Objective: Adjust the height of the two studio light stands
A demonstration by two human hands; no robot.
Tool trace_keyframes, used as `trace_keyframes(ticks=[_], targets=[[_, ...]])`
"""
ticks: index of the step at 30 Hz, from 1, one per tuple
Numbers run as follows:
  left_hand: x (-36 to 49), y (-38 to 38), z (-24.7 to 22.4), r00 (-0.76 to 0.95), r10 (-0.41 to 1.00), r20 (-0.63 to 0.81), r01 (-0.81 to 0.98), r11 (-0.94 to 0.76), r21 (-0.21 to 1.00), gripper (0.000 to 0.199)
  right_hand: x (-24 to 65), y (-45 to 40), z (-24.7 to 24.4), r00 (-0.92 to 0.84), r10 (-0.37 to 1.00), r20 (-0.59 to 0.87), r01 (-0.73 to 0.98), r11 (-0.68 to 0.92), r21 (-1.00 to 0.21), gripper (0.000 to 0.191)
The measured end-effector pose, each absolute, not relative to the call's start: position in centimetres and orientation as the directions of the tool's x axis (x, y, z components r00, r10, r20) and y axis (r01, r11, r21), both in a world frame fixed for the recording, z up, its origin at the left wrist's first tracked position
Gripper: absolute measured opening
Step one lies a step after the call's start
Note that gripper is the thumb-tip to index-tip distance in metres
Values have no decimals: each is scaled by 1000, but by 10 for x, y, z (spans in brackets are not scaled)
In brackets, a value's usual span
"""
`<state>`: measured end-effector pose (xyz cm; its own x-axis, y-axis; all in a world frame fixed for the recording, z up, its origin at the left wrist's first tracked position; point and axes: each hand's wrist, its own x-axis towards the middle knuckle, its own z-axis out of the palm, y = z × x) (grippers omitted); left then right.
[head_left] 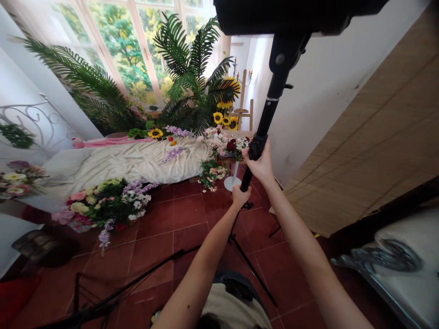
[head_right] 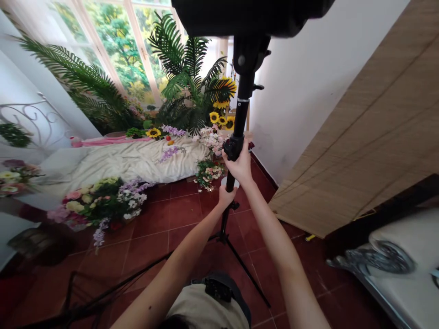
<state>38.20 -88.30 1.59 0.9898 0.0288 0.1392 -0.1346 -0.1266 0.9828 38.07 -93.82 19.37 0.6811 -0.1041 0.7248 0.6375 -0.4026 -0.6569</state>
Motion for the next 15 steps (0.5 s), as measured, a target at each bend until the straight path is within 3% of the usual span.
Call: trace_keyframes(ticks=[3, 9, 15], targets=[[378, -879, 17, 996, 14, 88, -86, -104, 991, 25, 380, -941, 193, 667, -139, 732, 640, -395, -659, 54], [368, -871, 14, 995, -34, 95, -98, -89, 991, 26, 371, -949, 189, 765, 49, 642, 634, -230, -738, 49], [364, -864, 7, 984, -50, 170, -173, -87, 981, 25, 367, -937, 147, 767, -178, 616, 543, -331, -772, 51]])
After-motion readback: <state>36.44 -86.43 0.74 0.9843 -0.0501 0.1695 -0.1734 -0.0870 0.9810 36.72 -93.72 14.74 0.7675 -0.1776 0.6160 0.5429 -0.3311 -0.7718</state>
